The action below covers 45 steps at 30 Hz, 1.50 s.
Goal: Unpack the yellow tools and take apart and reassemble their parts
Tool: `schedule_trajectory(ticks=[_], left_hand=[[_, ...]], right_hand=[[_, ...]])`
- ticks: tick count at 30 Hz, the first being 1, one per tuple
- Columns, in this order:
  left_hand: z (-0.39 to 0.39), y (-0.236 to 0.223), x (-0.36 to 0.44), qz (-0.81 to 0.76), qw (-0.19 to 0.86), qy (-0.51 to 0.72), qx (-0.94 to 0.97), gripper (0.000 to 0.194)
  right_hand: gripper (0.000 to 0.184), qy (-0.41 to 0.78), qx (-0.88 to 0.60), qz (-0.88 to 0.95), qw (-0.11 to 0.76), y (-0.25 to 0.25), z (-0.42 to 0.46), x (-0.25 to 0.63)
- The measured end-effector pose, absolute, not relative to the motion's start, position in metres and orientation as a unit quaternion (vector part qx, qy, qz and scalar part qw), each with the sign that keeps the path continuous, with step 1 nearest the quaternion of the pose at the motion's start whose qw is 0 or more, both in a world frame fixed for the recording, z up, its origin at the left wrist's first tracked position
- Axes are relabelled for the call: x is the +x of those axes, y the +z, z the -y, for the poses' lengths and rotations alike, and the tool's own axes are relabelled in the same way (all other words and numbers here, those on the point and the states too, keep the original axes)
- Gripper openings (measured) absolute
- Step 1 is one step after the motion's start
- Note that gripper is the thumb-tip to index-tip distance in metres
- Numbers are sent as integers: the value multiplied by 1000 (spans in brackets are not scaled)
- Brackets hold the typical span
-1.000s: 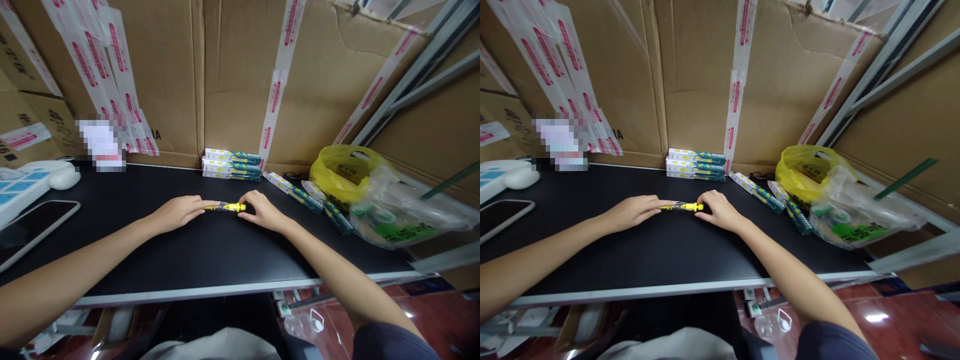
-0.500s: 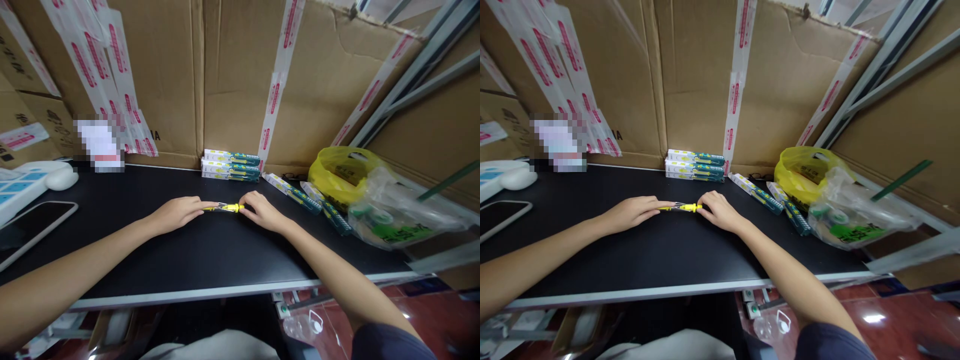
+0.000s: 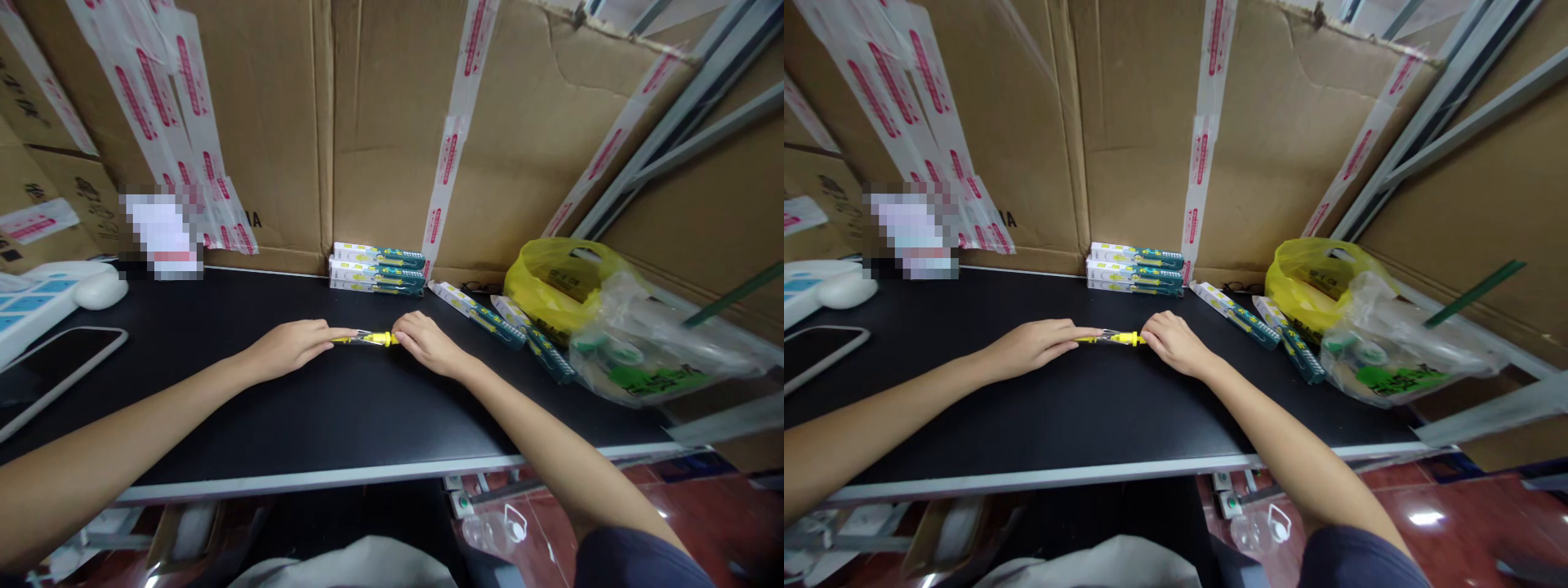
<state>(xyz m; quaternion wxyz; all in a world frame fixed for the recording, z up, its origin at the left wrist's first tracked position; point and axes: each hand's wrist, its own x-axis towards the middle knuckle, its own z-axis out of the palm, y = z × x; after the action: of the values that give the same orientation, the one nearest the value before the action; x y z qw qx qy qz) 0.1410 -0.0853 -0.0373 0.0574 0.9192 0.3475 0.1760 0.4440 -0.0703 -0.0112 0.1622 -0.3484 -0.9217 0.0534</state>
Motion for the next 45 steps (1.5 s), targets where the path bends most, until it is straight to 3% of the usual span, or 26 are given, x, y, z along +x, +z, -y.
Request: schedule_trajectory(ticks=[17, 27, 37, 45], left_hand=[[87, -35, 142, -357, 56, 180, 915, 42], [87, -36, 141, -359, 55, 187, 913, 41], [88, -36, 142, -357, 46, 193, 913, 41], [89, -36, 142, -355, 45, 194, 913, 42]], right_hand=[[6, 68, -346, 915, 196, -12, 70, 445], [8, 21, -455, 865, 211, -18, 57, 457], [9, -64, -552, 821, 130, -29, 36, 475], [13, -95, -567, 805, 144, -26, 42, 472]])
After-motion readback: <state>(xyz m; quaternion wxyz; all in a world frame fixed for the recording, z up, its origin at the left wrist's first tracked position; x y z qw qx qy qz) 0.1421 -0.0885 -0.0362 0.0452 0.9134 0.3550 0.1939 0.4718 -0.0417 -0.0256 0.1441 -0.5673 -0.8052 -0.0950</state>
